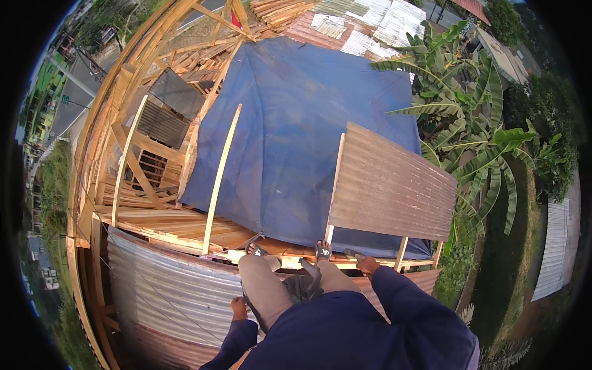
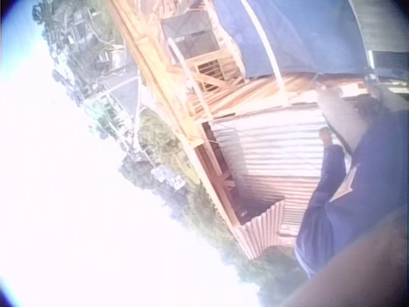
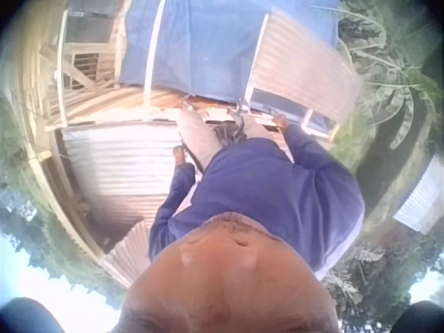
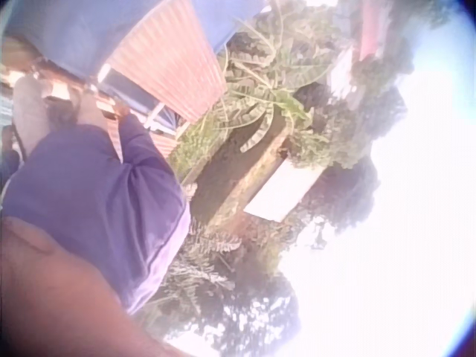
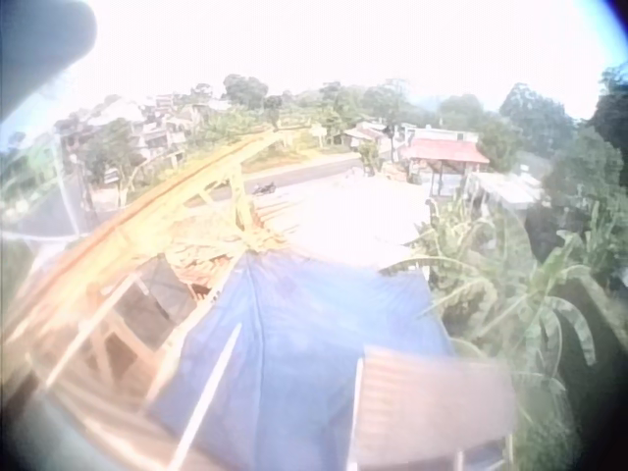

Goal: The person is on a roof, using a hammer to secure a rusty corrugated metal sheet onto a wooden frame. They position the sheet over a blue tarp and repeatedly hammer nails to fasten it in place.

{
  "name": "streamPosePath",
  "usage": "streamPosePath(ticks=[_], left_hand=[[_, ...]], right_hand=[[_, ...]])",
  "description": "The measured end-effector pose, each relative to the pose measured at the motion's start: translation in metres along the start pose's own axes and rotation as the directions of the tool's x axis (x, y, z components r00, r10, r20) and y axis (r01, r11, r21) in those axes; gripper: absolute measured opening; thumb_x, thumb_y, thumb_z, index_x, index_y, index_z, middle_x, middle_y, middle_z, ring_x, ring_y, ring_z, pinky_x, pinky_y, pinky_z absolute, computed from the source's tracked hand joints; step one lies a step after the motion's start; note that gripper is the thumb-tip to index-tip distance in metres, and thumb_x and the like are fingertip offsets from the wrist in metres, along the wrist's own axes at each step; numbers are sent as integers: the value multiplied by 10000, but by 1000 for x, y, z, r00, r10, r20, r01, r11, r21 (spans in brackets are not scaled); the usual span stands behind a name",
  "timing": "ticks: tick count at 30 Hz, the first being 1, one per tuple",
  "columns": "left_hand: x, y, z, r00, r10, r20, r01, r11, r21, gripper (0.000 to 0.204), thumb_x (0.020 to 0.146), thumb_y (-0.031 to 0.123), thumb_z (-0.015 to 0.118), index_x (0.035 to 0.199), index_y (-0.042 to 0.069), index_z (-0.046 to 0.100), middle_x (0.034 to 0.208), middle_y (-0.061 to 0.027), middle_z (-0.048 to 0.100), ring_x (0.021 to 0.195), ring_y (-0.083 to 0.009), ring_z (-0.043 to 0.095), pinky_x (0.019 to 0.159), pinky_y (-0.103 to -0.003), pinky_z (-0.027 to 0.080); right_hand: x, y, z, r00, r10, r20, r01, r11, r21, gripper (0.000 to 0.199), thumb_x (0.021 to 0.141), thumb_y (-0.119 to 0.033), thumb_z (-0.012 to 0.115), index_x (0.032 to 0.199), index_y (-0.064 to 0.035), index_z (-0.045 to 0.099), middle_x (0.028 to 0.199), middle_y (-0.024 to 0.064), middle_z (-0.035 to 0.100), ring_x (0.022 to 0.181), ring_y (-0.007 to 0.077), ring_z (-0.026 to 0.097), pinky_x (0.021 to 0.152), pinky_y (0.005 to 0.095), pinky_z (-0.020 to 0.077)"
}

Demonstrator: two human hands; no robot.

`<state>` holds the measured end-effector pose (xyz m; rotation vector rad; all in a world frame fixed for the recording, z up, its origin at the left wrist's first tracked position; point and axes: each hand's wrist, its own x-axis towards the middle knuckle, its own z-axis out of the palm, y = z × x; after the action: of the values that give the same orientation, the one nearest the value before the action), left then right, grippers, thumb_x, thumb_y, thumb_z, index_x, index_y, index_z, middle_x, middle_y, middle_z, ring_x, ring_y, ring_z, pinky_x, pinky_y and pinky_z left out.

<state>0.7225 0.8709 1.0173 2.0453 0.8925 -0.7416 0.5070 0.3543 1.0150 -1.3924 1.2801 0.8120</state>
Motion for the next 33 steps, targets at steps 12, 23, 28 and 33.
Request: streamPosePath(ticks=[12,23,28,33], left_hand=[[33,50,0,991,119,53,-115,990,-79,185,905,145,535,1071,70,569,890,-83,662,669,-165,621,491,-320,478],[16,26,-4,994,58,88,-62,997,46,216,880,175,563,1055,52,597,850,-77,638,673,-185,616,499,-343,495],[6,18,-6,994,21,106,-25,999,38,217,880,177,545,1042,53,618,847,-58,611,685,-171,606,518,-354,510],[14,23,-1,986,114,118,-117,993,22,221,897,187,573,1063,48,619,888,-75,640,688,-177,631,518,-341,528]], right_hand=[[-3,3,26,994,-105,38,109,989,-100,339,784,-242,675,820,93,644,678,150,629,538,220,609,493,373,503],[-16,18,24,997,-74,23,76,994,-79,320,801,-246,644,852,69,650,699,132,625,544,228,592,467,387,470],[-31,15,20,996,-87,15,87,995,-38,383,828,-279,632,806,103,609,615,157,592,486,238,575,462,378,472],[-8,31,21,999,23,36,-20,997,-73,302,835,-236,637,877,63,621,652,129,597,508,224,579,463,382,483]])
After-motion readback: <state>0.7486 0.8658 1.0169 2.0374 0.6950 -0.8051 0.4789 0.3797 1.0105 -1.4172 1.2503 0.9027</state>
